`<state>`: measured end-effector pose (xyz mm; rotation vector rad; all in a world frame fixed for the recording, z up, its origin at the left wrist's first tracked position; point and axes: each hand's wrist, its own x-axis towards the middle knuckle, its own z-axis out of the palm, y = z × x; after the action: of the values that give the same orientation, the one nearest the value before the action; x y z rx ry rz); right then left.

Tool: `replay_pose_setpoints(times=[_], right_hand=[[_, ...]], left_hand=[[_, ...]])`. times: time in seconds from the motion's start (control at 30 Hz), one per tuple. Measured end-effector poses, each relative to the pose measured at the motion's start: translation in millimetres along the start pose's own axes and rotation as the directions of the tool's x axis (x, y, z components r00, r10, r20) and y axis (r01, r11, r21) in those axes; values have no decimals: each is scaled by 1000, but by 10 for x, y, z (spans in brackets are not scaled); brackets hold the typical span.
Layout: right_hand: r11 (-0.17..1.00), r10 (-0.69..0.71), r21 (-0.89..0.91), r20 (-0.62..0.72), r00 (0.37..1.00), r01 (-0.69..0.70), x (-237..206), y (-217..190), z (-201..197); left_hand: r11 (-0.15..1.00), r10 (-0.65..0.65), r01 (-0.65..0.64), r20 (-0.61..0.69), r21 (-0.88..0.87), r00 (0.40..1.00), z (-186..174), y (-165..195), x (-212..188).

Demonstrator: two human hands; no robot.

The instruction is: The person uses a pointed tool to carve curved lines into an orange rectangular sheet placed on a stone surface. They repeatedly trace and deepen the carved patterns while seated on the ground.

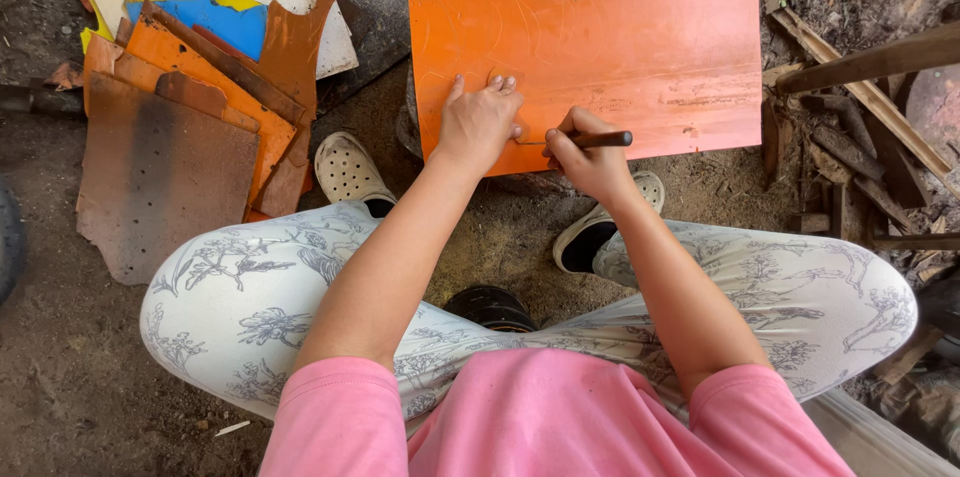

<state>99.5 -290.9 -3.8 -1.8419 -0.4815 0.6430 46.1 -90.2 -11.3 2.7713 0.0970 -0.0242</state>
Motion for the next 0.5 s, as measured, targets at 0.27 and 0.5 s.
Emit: replay_pose_setpoints(times=[0.27, 0.5], right_hand=[[994, 50, 93, 68, 996, -56, 155, 94, -90], [999, -27, -22, 93, 995, 29, 141, 186, 34]], left_hand=[[1000, -30, 30, 34, -8, 999, -51, 20, -41], [1000, -7, 6, -14, -9, 1000, -82, 35, -61]])
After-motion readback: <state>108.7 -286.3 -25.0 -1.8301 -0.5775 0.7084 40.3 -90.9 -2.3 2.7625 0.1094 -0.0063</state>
